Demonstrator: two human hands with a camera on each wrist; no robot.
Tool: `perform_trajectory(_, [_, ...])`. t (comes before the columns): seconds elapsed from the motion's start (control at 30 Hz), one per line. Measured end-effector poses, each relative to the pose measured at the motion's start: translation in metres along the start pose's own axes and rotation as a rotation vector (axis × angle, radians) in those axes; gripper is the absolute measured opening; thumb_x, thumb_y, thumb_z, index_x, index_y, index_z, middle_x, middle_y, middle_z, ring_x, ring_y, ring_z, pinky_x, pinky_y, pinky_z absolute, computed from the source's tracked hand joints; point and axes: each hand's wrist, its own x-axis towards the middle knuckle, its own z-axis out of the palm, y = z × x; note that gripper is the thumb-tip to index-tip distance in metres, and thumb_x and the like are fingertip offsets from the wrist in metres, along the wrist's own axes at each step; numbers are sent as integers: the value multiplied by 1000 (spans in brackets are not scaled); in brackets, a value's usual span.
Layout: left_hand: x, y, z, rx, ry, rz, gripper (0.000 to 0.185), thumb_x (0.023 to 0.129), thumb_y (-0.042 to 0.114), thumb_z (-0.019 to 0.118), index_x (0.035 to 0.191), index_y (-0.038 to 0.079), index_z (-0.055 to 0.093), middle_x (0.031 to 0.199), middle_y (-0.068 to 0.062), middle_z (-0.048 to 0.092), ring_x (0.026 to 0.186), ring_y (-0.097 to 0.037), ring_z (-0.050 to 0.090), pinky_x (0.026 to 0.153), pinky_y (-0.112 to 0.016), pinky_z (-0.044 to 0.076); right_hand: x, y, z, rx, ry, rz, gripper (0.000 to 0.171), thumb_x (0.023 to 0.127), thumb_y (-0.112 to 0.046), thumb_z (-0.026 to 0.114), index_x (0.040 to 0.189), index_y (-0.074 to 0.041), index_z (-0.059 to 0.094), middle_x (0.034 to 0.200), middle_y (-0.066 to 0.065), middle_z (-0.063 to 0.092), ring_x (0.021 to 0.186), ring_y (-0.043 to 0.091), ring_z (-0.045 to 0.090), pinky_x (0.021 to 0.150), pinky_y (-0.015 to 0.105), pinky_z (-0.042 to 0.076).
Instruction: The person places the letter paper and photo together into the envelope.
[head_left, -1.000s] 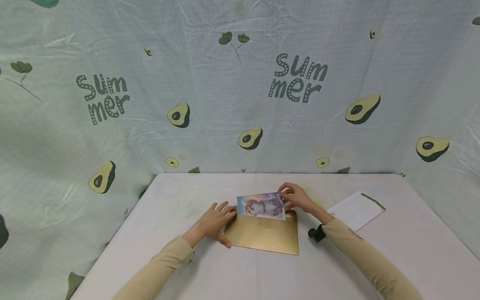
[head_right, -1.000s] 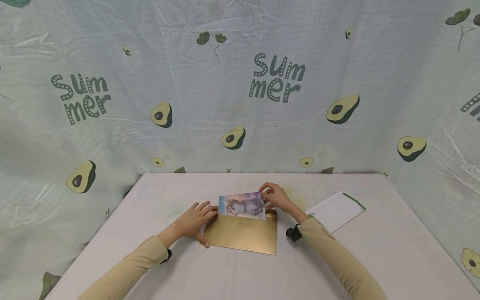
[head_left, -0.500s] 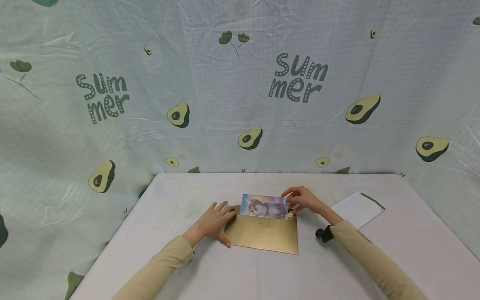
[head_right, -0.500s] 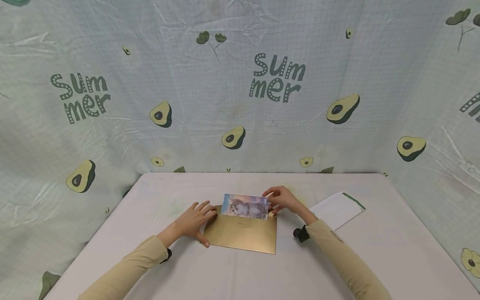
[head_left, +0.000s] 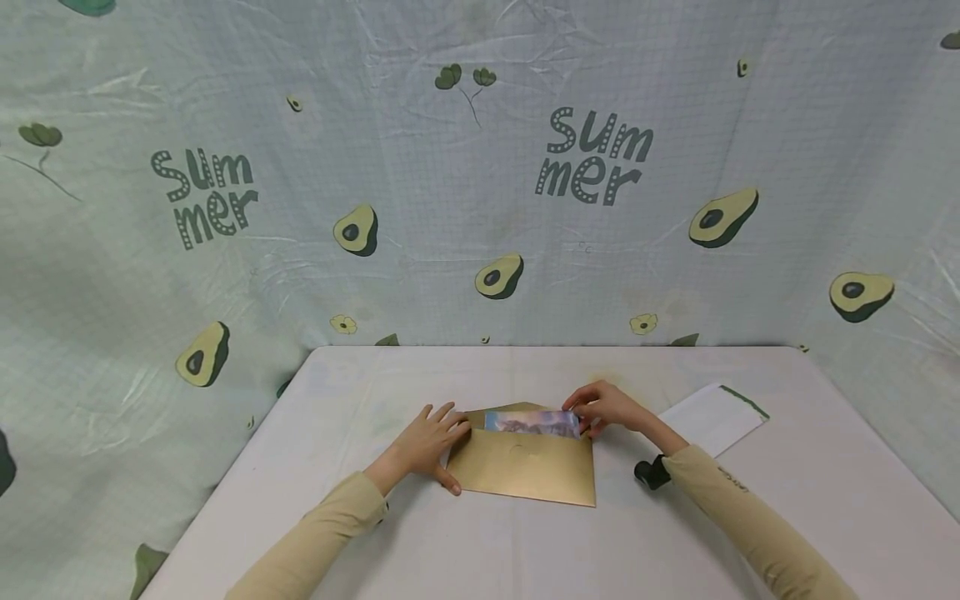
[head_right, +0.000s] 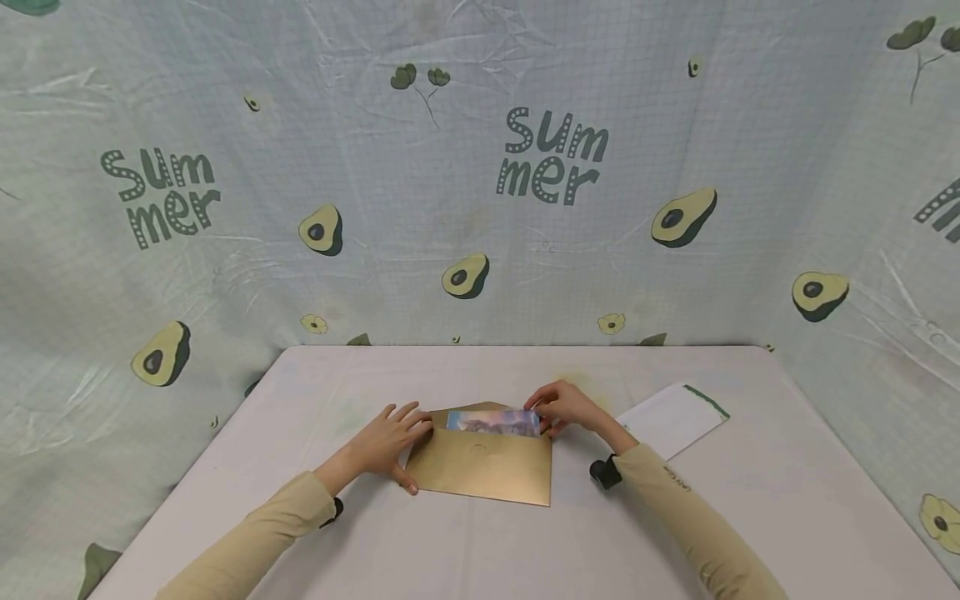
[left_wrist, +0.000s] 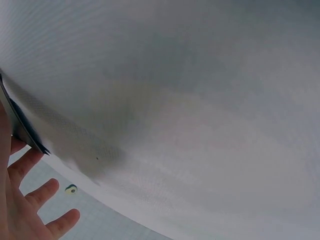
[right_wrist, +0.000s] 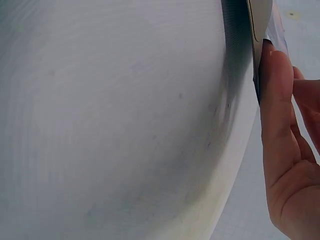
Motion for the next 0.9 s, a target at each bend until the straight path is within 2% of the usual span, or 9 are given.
perform_trajectory(0.23, [0,0,1,-10,-13,-6,106,53,83,51,133,13,41,135,-5,41,128,-31,35,95,-50,37,2,0,0,16,-55,7,24,89,-11,49,104,3,61,79,13,64,62,16,63,54,31,53])
perform_trajectory(0.6, [-2,1,-1,2,-9,-7,106,53,83,50,133,14,41,134,-5,41,127,-31,36,95,-50,37,4,-2,6,26,-87,-4,25,88,-10,49,107,0,61,73,9,63,60,15,61,52,30,52])
perform_trajectory(0.9, [-1,1,0,14,-3,-6,106,53,84,50,132,14,41,133,-4,42,127,-30,36,94,-49,38,5,-4,11,-42,-99,-3,23,88,-10,49,103,-1,64,69,5,61,55,12,56,50,27,50])
